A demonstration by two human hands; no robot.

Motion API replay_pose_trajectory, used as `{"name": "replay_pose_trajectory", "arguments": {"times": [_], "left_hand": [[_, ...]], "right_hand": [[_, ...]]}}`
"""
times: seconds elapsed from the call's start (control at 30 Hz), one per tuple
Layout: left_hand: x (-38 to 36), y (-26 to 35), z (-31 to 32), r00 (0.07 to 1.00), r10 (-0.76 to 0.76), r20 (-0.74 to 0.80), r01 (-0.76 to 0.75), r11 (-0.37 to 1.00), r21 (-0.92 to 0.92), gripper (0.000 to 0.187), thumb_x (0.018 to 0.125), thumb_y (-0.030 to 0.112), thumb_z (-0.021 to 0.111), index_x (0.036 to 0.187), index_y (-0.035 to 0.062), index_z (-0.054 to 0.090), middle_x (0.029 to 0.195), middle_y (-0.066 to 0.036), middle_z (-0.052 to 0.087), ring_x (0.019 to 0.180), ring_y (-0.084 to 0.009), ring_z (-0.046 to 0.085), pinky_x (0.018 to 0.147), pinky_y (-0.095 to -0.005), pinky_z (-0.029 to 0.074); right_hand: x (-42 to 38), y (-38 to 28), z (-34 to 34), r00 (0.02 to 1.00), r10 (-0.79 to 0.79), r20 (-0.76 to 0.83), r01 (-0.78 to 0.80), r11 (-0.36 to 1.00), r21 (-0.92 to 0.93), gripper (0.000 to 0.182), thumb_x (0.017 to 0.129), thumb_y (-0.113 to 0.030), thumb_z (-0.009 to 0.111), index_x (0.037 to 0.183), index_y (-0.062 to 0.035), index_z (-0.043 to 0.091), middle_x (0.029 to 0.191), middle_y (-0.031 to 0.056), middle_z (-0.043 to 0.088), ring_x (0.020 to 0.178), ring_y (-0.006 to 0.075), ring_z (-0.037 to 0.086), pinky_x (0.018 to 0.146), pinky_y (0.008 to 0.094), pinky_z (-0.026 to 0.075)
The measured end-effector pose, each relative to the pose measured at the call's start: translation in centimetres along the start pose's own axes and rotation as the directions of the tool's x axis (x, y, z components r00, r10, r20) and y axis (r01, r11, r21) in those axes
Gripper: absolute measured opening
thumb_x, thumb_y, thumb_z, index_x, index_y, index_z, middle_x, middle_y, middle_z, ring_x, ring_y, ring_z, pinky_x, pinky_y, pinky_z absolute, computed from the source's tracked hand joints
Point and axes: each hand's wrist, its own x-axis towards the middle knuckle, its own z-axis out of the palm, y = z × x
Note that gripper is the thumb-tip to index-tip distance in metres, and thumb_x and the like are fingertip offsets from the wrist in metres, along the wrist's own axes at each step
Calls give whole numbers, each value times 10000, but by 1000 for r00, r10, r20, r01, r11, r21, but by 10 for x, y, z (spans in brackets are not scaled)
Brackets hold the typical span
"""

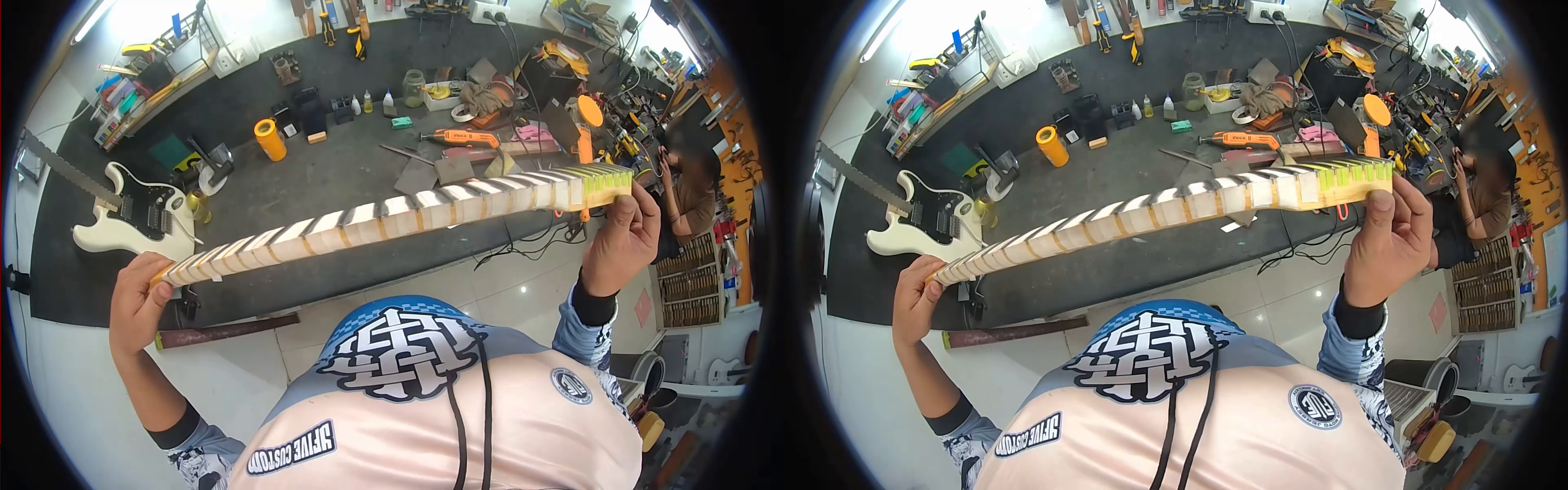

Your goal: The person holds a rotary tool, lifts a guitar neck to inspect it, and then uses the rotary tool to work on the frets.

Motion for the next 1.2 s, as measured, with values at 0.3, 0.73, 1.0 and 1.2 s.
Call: {"name": "replay_pose_trajectory", "arguments": {"times": [0.3, 0.73, 1.0, 1.2], "left_hand": [[-5, 7, 7, 981, -78, 179, 92, 993, -69, 630, 970, 542, 580, 807, -62, 652, 667, -109, 552, 638, -246, 527, 597, -362, 397], [-5, -8, 31, 992, -42, 119, 55, 992, -112, 661, 948, 580, 589, 870, -71, 671, 717, -127, 585, 673, -272, 550, 620, -369, 403], [-18, -39, 64, 998, 43, -38, -41, 998, 50, 700, 947, 601, 564, 1036, -88, 647, 967, -207, 648, 974, -386, 628, 1120, -598, 352], [-21, -56, 87, 983, 130, -133, -121, 990, 72, 681, 968, 573, 550, 1144, -78, 650, 1078, -211, 655, 1074, -416, 608, 1132, -616, 332]], "right_hand": [[-15, -4, -5, 994, 60, -88, -77, 974, -211, 356, 960, -191, 740, 1157, 95, 662, 1026, 192, 734, 903, 191, 721, 809, 280, 592], [-27, -6, -8, 993, 23, -119, -49, 973, -224, 334, 963, -143, 728, 1169, 108, 652, 1095, 212, 717, 934, 191, 707, 856, 294, 573], [-39, 4, -22, 999, 7, -41, -13, 987, -160, 373, 1005, -197, 680, 1229, 86, 587, 1146, 187, 711, 1030, 187, 686, 959, 309, 519], [-39, 7, -26, 998, -62, -17, 60, 993, -98, 433, 985, -243, 707, 1235, 81, 566, 1177, 218, 700, 1077, 231, 685, 1013, 366, 506]]}}
